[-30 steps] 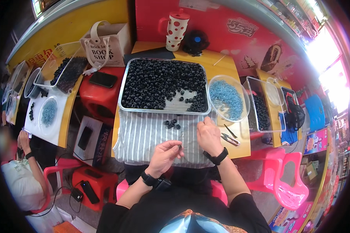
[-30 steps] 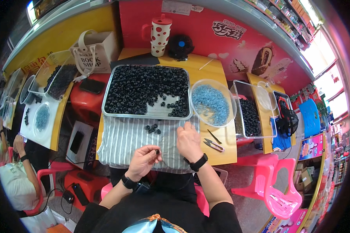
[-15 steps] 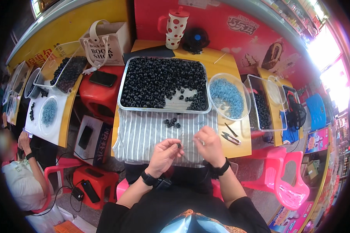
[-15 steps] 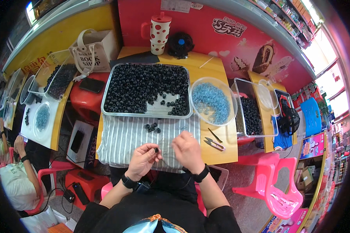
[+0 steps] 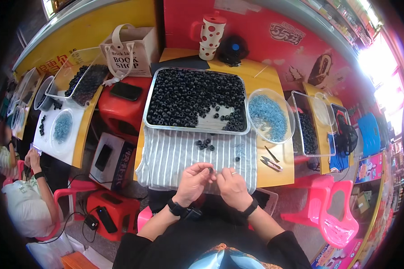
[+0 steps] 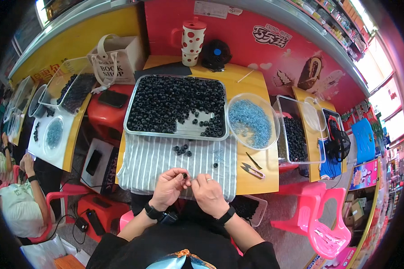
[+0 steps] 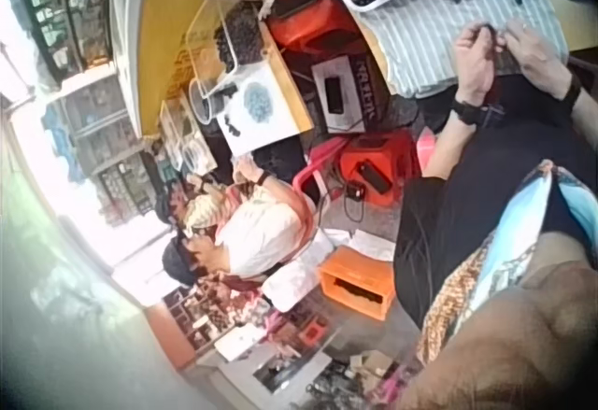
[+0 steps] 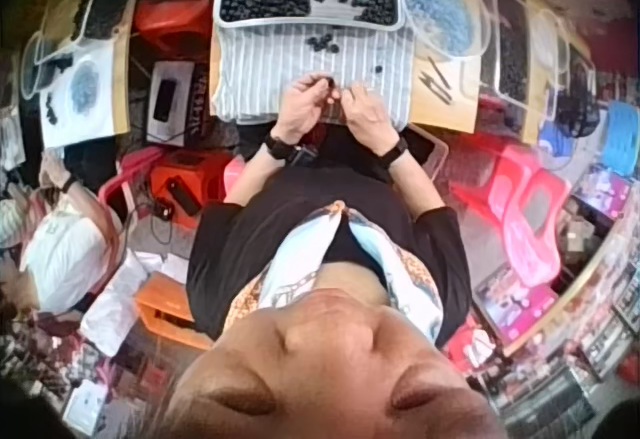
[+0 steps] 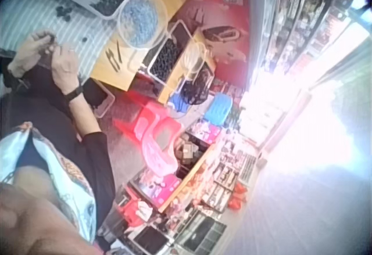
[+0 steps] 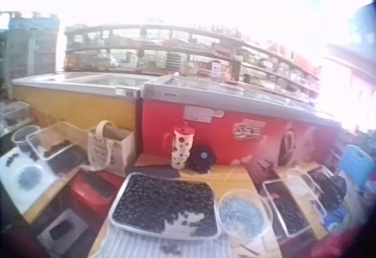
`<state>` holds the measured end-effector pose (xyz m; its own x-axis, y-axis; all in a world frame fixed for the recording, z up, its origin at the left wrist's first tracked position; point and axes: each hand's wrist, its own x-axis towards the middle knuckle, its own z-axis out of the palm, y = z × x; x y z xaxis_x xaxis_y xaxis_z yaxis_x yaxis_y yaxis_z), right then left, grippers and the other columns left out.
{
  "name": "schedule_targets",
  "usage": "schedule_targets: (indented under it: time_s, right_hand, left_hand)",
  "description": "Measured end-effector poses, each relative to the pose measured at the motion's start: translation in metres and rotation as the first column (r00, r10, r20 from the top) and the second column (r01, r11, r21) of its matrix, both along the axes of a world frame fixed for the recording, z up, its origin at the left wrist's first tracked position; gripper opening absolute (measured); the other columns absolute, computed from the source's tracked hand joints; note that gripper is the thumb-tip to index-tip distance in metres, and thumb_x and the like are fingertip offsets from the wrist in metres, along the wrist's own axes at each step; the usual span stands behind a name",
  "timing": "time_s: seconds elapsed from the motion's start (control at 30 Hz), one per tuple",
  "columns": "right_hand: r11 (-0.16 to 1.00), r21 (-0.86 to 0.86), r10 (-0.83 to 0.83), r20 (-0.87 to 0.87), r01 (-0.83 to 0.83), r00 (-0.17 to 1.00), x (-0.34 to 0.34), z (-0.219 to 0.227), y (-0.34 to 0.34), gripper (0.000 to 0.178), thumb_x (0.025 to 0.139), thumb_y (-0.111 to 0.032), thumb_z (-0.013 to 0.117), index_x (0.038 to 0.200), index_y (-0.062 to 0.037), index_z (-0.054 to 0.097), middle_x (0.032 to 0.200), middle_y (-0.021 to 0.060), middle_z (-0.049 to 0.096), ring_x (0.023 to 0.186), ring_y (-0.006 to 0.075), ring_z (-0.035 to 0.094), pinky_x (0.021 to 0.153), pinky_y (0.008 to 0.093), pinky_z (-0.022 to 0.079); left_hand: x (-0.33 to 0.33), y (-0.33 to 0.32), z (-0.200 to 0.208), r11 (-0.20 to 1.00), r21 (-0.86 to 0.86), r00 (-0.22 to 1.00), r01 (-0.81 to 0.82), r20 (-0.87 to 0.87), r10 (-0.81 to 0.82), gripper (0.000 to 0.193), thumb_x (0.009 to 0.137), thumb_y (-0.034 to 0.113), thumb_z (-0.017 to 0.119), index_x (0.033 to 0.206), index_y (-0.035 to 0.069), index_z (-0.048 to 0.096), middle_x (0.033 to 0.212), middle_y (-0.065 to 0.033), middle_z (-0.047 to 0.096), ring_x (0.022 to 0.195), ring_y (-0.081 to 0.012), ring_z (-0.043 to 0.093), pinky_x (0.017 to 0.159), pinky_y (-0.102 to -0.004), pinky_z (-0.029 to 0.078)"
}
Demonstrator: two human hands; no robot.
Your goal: Sorting small black plastic components from a main tray into smaller groups on the workspace.
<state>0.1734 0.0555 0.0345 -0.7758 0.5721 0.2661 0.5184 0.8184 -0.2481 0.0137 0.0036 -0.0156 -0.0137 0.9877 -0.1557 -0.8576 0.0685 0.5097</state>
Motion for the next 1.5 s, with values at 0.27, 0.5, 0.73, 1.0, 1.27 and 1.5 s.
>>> schedule_targets:
  time_s: [0.27,0.5,0.73,1.0,1.27,1.5]
  right_hand:
    - [0.861,-0.509,-0.291,-0.501,-0.006,0.815,-0.008,0.012,0.006,0.014,0.078,0.008,0.061,0.09,0.0009,0.059,0.08,0.014,0.056,0.07,0.0307,0.058,0.06,0.037,0.046]
    - [0.99,-0.136,-0.107,-0.609,0.029,0.786,-0.032,0.0,0.0,0.017,0.076,0.008,0.065,0.089,-0.0001,0.061,0.086,0.0134,0.06,0.073,0.0289,0.059,0.062,0.0345,0.048]
    - [0.999,-0.026,-0.031,-0.597,0.019,0.802,-0.031,0.003,0.001,0.019,0.073,0.008,0.067,0.089,0.0004,0.061,0.085,0.0129,0.06,0.07,0.0285,0.058,0.058,0.0349,0.047]
    - [0.981,-0.176,-0.187,-0.721,0.085,0.667,-0.037,-0.011,-0.004,0.019,0.071,0.008,0.066,0.086,-0.0008,0.06,0.084,0.0112,0.06,0.067,0.0273,0.058,0.056,0.0351,0.047]
    - [0.999,0.03,0.027,-0.625,-0.01,0.78,-0.027,-0.005,-0.002,0.021,0.071,0.007,0.068,0.09,-0.0004,0.062,0.083,0.0129,0.06,0.065,0.0268,0.057,0.054,0.034,0.045]
    - [0.996,-0.084,-0.071,-0.541,0.031,0.838,-0.027,0.006,-0.001,0.018,0.071,0.005,0.067,0.088,-0.0017,0.064,0.084,0.0098,0.059,0.068,0.0254,0.058,0.058,0.0331,0.047]
  left_hand:
    - [0.0,0.001,-0.004,1.0,-0.008,1.0,0.015,-0.004,-0.015,0.017,0.095,0.007,0.058,0.11,-0.001,0.06,0.097,-0.0098,0.065,0.083,-0.0168,0.064,0.073,-0.0271,0.052]
    - [0.002,0.0,0.003,1.0,-0.014,0.999,-0.006,0.031,0.007,0.015,0.093,0.005,0.059,0.108,0.0,0.06,0.094,-0.0069,0.066,0.081,-0.0135,0.064,0.075,-0.0269,0.053]
    - [0.002,-0.001,0.001,1.0,-0.012,1.0,-0.007,0.026,0.007,0.015,0.093,0.004,0.059,0.107,0.0,0.061,0.093,-0.0069,0.066,0.082,-0.0142,0.065,0.074,-0.0265,0.053]
    - [0.0,-0.002,0.005,1.0,-0.016,1.0,0.008,-0.004,-0.008,0.014,0.093,0.003,0.059,0.107,0.001,0.062,0.091,-0.0063,0.066,0.079,-0.0131,0.064,0.072,-0.0253,0.053]
    - [0.0,-0.002,0.003,1.0,-0.021,1.0,0.001,-0.009,-0.002,0.014,0.093,0.005,0.059,0.107,0.001,0.062,0.092,-0.0056,0.066,0.078,-0.012,0.064,0.069,-0.0241,0.053]
    - [0.002,-0.001,0.005,0.997,-0.081,1.0,-0.012,-0.011,0.011,0.015,0.093,0.005,0.059,0.106,0.0,0.062,0.094,-0.0077,0.067,0.08,-0.0146,0.065,0.07,-0.0268,0.054]
